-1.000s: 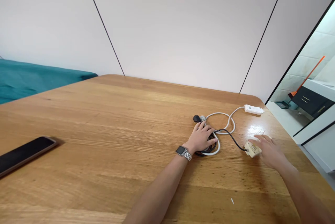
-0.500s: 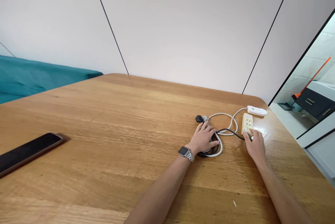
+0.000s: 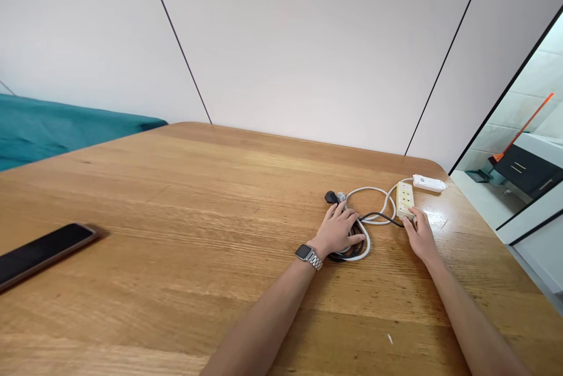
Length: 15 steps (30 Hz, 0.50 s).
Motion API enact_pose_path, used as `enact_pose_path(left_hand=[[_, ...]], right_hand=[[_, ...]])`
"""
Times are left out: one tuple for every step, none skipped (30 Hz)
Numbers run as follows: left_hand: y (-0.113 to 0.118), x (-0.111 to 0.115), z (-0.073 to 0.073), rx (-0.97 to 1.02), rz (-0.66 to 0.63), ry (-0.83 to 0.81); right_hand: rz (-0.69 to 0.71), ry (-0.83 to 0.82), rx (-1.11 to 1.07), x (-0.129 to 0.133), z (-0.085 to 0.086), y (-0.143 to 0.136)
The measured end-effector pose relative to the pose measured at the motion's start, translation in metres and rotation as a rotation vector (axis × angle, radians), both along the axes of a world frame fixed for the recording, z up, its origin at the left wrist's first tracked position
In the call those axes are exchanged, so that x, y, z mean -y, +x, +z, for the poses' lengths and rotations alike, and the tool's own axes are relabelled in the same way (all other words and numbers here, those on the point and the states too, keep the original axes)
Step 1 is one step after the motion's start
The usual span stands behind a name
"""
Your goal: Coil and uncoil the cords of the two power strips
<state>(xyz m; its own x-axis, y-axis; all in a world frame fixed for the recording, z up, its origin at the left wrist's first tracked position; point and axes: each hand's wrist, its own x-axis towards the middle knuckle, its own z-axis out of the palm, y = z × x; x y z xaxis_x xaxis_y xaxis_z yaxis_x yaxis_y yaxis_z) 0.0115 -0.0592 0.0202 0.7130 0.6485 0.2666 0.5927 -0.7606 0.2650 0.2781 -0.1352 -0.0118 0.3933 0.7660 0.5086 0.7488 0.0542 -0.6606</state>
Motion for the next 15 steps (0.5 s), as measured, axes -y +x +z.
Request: enact_pose_path(left_hand=[[0.0, 0.0, 0.0, -0.001, -0.002, -0.003], [0.0, -0.001, -0.001, 0.0, -0.003, -0.004], [0.0, -0.001, -0.001, 0.001, -0.003, -0.003], [0.0, -0.001, -0.002, 0.002, -0.003, -0.001], [0.0, -0.001, -0.002, 0.003, -0.002, 0.002], [0.0, -0.001, -0.002, 0.002, 0.0, 0.005], [0.0, -0.001, -0.002, -0.002, 0.004, 0.003], [0.001, 0.0, -0.001, -0.007, 0.007, -0.001], [0.001, 0.0, 0.001, -0.013, 0.011, -0.012], [0.001, 0.001, 0.004, -0.019, 0.013, -0.027], [0.001, 0.001, 0.008, -0.021, 0.011, -0.047], [0.0, 0.001, 0.014, -0.016, 0.005, -0.069], [-0.001, 0.001, 0.02, 0.0, -0.004, -0.089], [-0.003, 0.0, 0.027, 0.026, -0.013, -0.102], [-0.006, -0.001, 0.034, 0.061, -0.018, -0.111]], right_hand=[[-0.032, 0.012, 0.003, 0.0, 0.001, 0.0], [-0.064, 0.019, 0.004, 0.0, 0.001, 0.0], [-0.095, 0.025, 0.004, 0.0, 0.002, 0.0], [-0.122, 0.032, 0.002, 0.001, 0.002, 0.001], [-0.145, 0.04, 0.001, 0.001, 0.003, 0.001], [-0.157, 0.048, 0.003, 0.001, 0.003, 0.001], [-0.156, 0.055, 0.008, 0.001, 0.003, 0.001], [-0.141, 0.055, 0.014, 0.002, 0.003, 0.0], [-0.118, 0.047, 0.02, 0.002, 0.003, 0.0], [-0.093, 0.032, 0.026, 0.002, 0.002, -0.001], [-0.07, 0.015, 0.031, 0.002, 0.002, -0.001], [-0.054, -0.004, 0.036, 0.002, 0.001, -0.001], [-0.045, -0.02, 0.04, 0.001, 0.001, -0.001], [-0.039, -0.032, 0.045, 0.001, 0.0, -0.001], [-0.035, -0.039, 0.05, 0.001, 0.0, -0.001]])
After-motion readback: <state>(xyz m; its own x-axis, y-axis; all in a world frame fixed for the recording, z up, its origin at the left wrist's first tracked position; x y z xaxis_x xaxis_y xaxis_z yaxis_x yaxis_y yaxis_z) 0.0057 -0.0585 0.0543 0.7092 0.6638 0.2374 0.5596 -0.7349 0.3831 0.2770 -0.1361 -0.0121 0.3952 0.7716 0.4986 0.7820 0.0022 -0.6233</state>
